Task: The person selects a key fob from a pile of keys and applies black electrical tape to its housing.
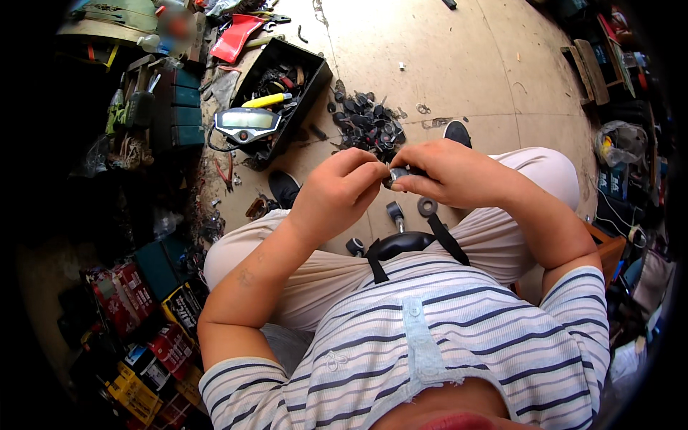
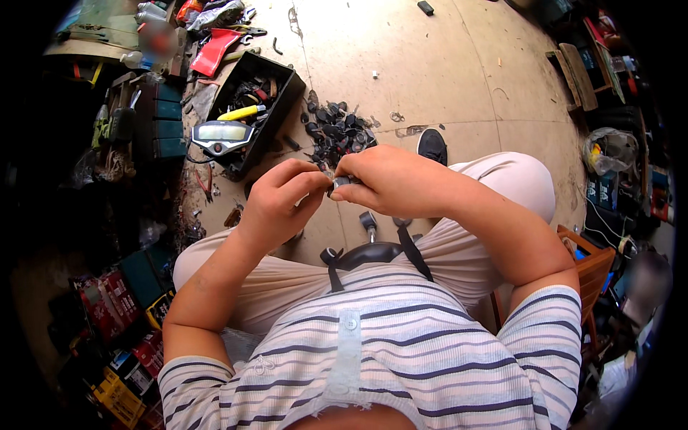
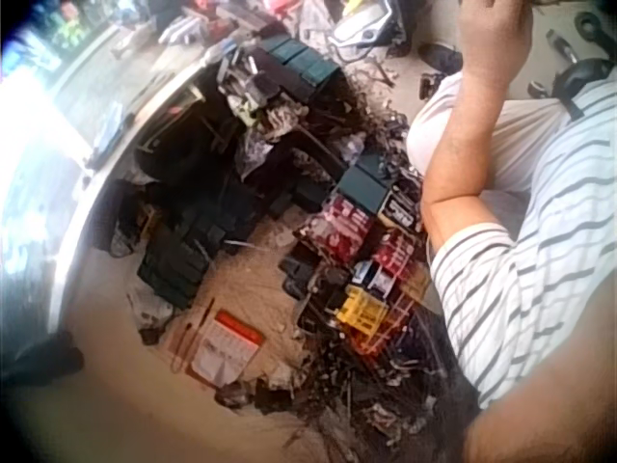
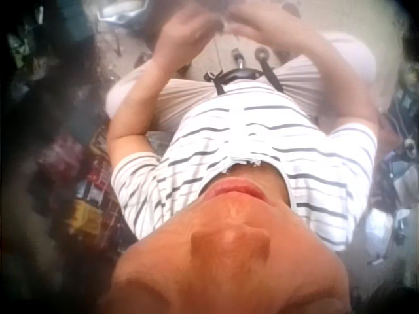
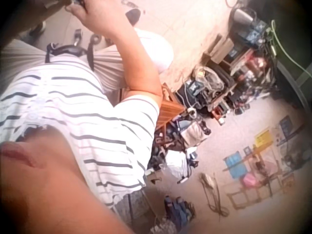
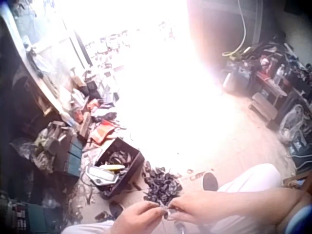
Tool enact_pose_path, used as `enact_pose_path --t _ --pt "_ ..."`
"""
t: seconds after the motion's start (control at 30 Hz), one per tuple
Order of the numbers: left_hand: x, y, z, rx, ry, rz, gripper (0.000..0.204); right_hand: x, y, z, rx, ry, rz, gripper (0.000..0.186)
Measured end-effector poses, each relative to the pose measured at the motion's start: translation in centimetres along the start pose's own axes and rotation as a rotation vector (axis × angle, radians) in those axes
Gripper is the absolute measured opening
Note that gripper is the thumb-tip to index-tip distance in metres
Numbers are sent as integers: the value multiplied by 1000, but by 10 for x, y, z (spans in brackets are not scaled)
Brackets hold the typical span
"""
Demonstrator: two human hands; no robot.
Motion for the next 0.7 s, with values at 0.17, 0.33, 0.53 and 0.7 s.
enact_pose_path --t 0.17,0.33,0.53,0.7 --pt "-3 -1 4 -32 -119 120 24 -1 -1 -1 -71 -44 104 34" --pt "-2 1 5 -3 -139 152 26 -6 -1 -2 -75 53 98 35" --pt "-1 -1 -1 80 -117 199 24 -8 -1 -7 -59 72 33 34" --pt "3 -3 -6 63 -36 143 21 -6 -1 -6 -45 -14 13 33"
Point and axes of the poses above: each hand's wrist, its own y-axis away from the middle knuckle, its own z-axis out of the palm, x = y × z, the point moved 2 cm from there along -y, towards the middle knuckle, and after that the axes turned 10 degrees about -z, right-handed, at the moved point
